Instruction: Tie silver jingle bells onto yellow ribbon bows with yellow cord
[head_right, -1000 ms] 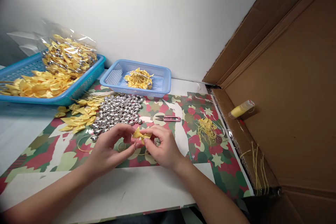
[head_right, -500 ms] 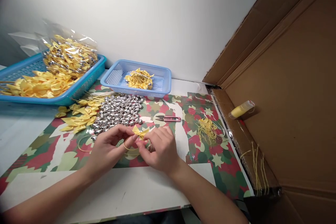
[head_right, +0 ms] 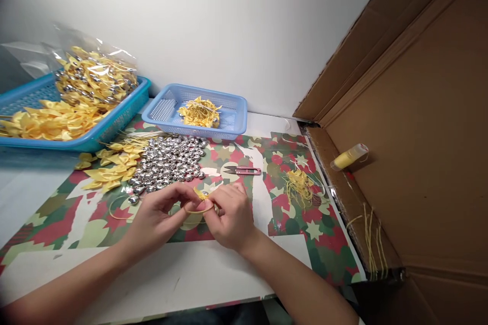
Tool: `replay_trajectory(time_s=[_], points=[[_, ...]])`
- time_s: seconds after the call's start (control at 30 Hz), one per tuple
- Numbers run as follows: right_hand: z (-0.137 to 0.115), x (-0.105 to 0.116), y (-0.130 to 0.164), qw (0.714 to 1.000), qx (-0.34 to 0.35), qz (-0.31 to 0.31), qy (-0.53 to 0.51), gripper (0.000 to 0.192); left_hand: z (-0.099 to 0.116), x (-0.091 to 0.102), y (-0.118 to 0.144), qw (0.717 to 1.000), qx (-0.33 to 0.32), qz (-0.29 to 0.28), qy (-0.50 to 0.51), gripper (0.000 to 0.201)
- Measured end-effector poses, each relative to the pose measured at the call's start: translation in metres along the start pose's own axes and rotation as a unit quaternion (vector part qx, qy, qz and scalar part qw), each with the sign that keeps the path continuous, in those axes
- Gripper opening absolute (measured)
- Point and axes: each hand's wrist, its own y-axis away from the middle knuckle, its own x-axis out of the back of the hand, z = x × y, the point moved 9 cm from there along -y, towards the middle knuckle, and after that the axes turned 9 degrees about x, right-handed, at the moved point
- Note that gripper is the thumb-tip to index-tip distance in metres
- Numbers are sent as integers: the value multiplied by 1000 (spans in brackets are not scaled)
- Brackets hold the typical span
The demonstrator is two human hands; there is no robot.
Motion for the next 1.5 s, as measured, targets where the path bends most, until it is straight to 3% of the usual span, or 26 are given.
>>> replay_trajectory(time_s=[0.1,0.23,0.4,0.5,0.77,0.93,1.03,1.13,1.3,1.4,1.5], points=[[8,0,0,997,-39,7,-63,26,-10,-2,-3,997,51,-15,49,4],[22,-8,2,987,-93,-30,-129,24,-23,-8,-5,982,121,-59,131,12],[35,-13,7,968,-155,-49,-190,23,-22,-5,-6,984,128,-62,110,19],[31,-11,4,978,-129,-51,-157,23,-17,-1,-6,989,119,-38,83,18],[5,-10,-1,995,14,-67,-76,19,-17,-3,-5,980,133,-43,144,11],[4,-7,-2,995,33,-64,-74,20,-21,-4,-8,959,177,-45,219,12],[19,0,-6,995,12,-81,-48,15,-31,-7,-6,944,234,-57,225,10],[53,16,-8,993,-47,-91,50,12,-49,-6,-2,917,303,-29,256,12],[107,38,0,950,-144,-112,253,23,-65,-12,4,862,378,-19,337,23],[121,35,6,933,-170,-142,283,22,-62,-17,4,842,391,-44,370,24],[122,32,9,931,-188,-150,275,23,-60,-14,4,831,397,-27,388,24]])
